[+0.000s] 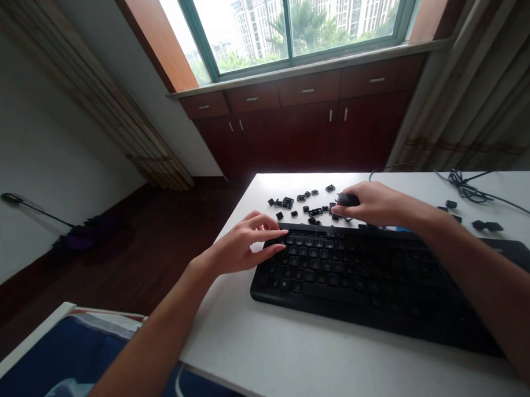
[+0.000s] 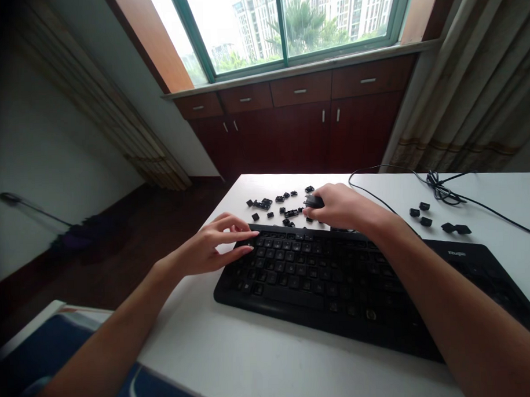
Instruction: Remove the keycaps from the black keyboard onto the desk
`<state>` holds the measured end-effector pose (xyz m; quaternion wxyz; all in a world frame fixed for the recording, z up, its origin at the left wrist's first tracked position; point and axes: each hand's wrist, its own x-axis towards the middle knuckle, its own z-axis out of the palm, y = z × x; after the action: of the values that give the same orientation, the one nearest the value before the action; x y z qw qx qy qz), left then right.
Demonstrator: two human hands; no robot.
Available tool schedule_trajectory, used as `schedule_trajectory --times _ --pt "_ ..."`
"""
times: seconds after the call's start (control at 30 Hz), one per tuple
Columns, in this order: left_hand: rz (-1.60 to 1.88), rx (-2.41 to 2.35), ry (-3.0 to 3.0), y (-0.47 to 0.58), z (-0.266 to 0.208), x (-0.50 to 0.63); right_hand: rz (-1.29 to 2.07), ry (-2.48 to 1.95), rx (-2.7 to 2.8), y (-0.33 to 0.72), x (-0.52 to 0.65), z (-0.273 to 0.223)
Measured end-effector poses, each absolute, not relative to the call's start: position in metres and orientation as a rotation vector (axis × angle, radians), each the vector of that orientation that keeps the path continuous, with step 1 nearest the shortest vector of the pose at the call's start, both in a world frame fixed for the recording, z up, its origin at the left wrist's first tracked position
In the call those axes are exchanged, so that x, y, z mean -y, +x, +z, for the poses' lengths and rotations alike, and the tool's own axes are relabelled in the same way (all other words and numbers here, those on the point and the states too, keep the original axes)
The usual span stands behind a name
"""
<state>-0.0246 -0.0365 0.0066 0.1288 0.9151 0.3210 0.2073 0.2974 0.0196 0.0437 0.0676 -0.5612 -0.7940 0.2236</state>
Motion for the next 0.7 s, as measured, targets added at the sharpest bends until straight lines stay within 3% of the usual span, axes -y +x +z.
schedule_trajectory --times 0.7 --pt "0.757 -0.586 2.580 -0.0180 0.0126 0.0359 0.732 -1.570 2.456 0.2976 -0.0174 0.0435"
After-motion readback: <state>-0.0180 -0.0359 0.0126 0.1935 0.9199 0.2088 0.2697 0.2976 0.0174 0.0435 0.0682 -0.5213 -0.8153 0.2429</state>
